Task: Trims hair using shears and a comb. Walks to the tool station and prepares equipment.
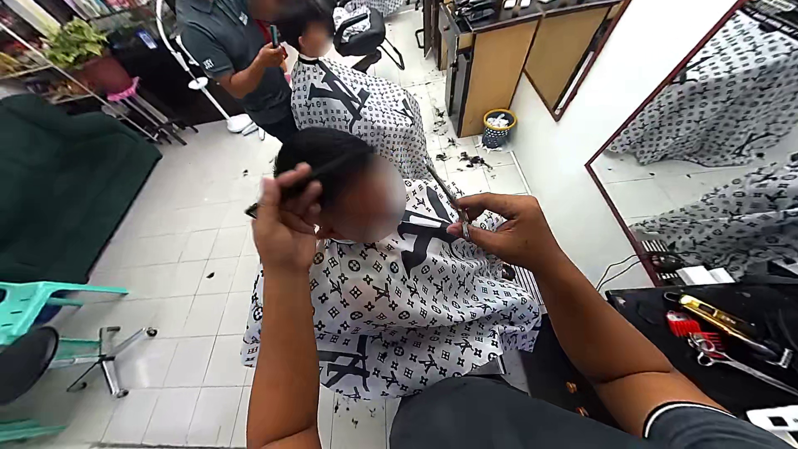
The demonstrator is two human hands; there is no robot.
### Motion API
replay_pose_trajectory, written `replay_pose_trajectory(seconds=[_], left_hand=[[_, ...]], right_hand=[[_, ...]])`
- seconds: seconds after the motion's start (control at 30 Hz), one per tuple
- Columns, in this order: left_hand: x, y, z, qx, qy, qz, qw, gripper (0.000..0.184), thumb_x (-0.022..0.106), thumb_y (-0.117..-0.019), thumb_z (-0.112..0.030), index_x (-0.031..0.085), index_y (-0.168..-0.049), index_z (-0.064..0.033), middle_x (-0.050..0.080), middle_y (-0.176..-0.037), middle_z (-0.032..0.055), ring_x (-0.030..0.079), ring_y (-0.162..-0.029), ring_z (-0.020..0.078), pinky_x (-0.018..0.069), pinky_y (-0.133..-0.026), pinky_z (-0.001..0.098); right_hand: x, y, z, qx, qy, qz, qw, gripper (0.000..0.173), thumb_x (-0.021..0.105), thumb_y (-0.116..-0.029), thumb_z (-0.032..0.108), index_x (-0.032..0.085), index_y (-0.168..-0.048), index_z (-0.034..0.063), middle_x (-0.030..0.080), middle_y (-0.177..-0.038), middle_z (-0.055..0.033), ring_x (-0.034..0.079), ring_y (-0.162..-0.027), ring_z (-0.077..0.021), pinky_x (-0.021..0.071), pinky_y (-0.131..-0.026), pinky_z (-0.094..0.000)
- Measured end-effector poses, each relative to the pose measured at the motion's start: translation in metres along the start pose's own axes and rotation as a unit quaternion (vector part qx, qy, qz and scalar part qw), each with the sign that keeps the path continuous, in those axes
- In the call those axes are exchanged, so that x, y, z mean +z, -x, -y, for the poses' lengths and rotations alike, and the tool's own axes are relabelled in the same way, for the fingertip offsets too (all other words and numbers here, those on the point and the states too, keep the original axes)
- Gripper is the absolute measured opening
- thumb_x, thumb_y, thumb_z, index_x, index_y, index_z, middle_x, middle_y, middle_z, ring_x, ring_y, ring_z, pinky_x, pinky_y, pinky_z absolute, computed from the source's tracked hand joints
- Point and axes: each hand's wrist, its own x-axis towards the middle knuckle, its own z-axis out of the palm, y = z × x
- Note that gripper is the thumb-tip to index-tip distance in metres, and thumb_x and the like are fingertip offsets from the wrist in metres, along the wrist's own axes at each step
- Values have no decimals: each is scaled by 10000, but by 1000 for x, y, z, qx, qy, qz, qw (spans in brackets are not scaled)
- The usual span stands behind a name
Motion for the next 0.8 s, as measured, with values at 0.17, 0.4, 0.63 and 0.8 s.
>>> replay_pose_trajectory(seconds=[0.17, 0.4, 0.63, 0.8], left_hand=[[29, 2, 4, -29, -67, -88, 993, 449, 263, -1128, -362, 674, -1181, -187, 726, -1184, -71, 713, -922, 40, 584, -773, 197], [45, 4, 7, -8, -55, -99, 994, 480, 243, -1129, -379, 681, -1180, -191, 732, -1192, -57, 718, -944, 56, 590, -769, 212], [31, 5, 4, -1, -56, -111, 992, 489, 208, -1125, -411, 667, -1136, -242, 737, -1152, -81, 708, -943, 42, 580, -797, 207], [18, 34, 23, -1, -78, -79, 994, 245, 335, -1090, -250, 463, -1298, -228, 738, -993, -47, 712, -781, 67, 593, -691, 213]], right_hand=[[-5, -9, -19, -13, -33, 3, 999, 274, 775, -874, 153, 734, -1093, -5, 739, -867, -8, 684, -802, -20, 586, -779, -198], [-10, -16, -45, -6, -54, -6, 998, 290, 775, -884, 174, 735, -1108, -6, 747, -901, -37, 685, -813, -39, 576, -790, -214], [-7, -34, -66, -12, -21, -2, 1000, 302, 757, -908, 208, 737, -1124, -2, 751, -875, -71, 701, -795, -89, 585, -772, -268], [-3, -57, -84, -32, 34, 12, 999, 278, 745, -920, 220, 742, -1098, 7, 745, -850, -87, 708, -788, -158, 583, -765, -354]])
